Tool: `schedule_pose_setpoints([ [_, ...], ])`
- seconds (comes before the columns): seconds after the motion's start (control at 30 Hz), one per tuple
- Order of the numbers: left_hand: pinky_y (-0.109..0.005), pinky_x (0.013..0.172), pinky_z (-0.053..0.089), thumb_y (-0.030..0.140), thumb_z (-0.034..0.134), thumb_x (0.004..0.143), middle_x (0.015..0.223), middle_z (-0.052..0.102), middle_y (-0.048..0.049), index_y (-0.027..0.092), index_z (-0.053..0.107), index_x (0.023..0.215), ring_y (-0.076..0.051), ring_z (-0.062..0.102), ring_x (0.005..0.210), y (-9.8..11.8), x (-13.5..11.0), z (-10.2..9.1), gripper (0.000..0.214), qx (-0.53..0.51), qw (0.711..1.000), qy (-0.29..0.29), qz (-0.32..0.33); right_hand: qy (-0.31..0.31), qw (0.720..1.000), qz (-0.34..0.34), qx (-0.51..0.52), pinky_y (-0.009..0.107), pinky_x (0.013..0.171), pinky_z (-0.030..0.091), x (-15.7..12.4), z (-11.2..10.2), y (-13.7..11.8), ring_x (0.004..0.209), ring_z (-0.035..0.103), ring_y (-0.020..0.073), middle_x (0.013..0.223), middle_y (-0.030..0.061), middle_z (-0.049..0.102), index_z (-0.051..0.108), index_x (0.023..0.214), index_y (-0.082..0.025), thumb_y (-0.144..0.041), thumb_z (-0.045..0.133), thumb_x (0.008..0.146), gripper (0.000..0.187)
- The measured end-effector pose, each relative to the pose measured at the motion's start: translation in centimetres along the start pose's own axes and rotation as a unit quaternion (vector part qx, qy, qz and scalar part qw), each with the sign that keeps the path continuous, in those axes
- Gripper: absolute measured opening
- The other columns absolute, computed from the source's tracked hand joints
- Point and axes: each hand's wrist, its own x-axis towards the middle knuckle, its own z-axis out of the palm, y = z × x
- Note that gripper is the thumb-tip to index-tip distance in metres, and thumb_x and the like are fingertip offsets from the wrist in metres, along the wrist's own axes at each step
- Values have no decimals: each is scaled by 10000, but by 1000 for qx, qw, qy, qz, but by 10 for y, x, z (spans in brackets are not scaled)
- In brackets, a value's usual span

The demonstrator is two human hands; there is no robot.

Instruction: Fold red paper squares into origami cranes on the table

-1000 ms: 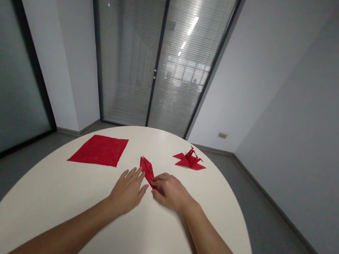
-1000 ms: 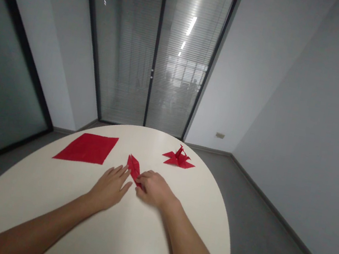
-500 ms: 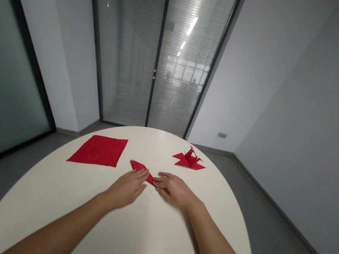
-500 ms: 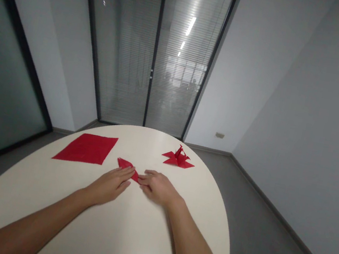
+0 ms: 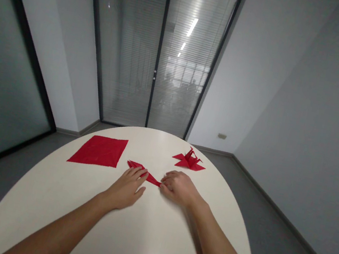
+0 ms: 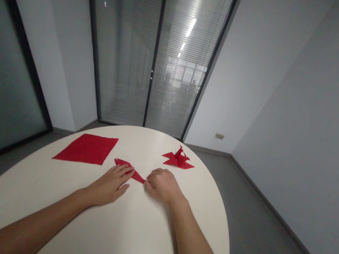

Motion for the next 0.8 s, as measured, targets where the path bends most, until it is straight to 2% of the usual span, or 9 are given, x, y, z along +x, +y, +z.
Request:
schedule_pose_setpoints([
  [0.07, -551, 1188, 293, 273, 481, 970, 1483, 525, -146, 178, 519, 1427, -305, 416, 1414, 1, 0, -1, 469, -3, 1000, 11, 13, 9, 1000, 26, -5, 307, 849, 467, 3, 2, -4, 918, 665, 209, 918, 75, 744, 725, 929, -184, -247, 567, 937, 171],
  [0.2, -539, 1176, 325, 240, 487, 960, 1434, 547, -140, 202, 549, 1385, -300, 452, 1366, 4, 1, -4, 431, -15, 999, 23, 31, 49, 994, 94, 0, 303, 803, 465, 7, 5, -9, 909, 640, 215, 966, 87, 708, 663, 1028, -170, -281, 617, 919, 163],
  [0.27, -528, 1164, 350, 230, 492, 955, 1419, 549, -143, 197, 564, 1363, -301, 466, 1345, 6, 1, -6, 416, -21, 999, 25, 36, 65, 996, 63, 16, 313, 853, 469, 6, 8, -8, 987, 634, 224, 1076, 102, 702, 644, 1158, -176, -278, 616, 921, 260],
  [0.33, -509, 1154, 369, 228, 484, 959, 1421, 548, -144, 192, 564, 1364, -298, 478, 1335, 6, 1, -7, 414, -22, 999, 22, 35, 53, 998, 9, 28, 321, 902, 463, 5, 11, -4, 1036, 633, 226, 1134, 100, 706, 655, 1215, -194, -255, 605, 923, 303],
  [0.47, -479, 1156, 369, 245, 464, 975, 1491, 508, -150, 168, 533, 1411, -293, 456, 1382, 3, 0, -4, 448, -19, 1000, 4, 19, -8, 999, -28, 31, 309, 856, 468, 3, 12, 4, 935, 677, 208, 1010, 61, 765, 767, 957, -203, -184, 568, 907, 205],
  [0.6, -481, 1177, 339, 256, 433, 991, 1541, 464, -148, 145, 502, 1444, -290, 400, 1438, -2, -1, 3, 471, -13, 1000, -11, 19, -28, 999, -26, 21, 296, 791, 471, -1, 1, 10, 904, 688, 213, 1003, 64, 779, 779, 795, -197, -193, 609, 845, 177],
  [0.73, -482, 1158, 358, 239, 426, 986, 1519, 492, -143, 158, 521, 1428, -290, 437, 1406, -1, -1, 4, 458, -6, 1000, 0, 14, -23, 1000, 18, -6, 300, 751, 461, -3, -5, 12, 846, 680, 215, 937, 82, 774, 747, 693, -179, -246, 611, 871, 234],
  [0.8, -489, 1143, 367, 223, 439, 973, 1496, 512, -149, 157, 542, 1406, -300, 461, 1374, 3, 0, 0, 450, 2, 1000, 5, 12, -3, 999, 46, -21, 305, 758, 453, -1, -4, 8, 846, 668, 218, 880, 90, 758, 741, 738, -173, -271, 581, 917, 260],
])
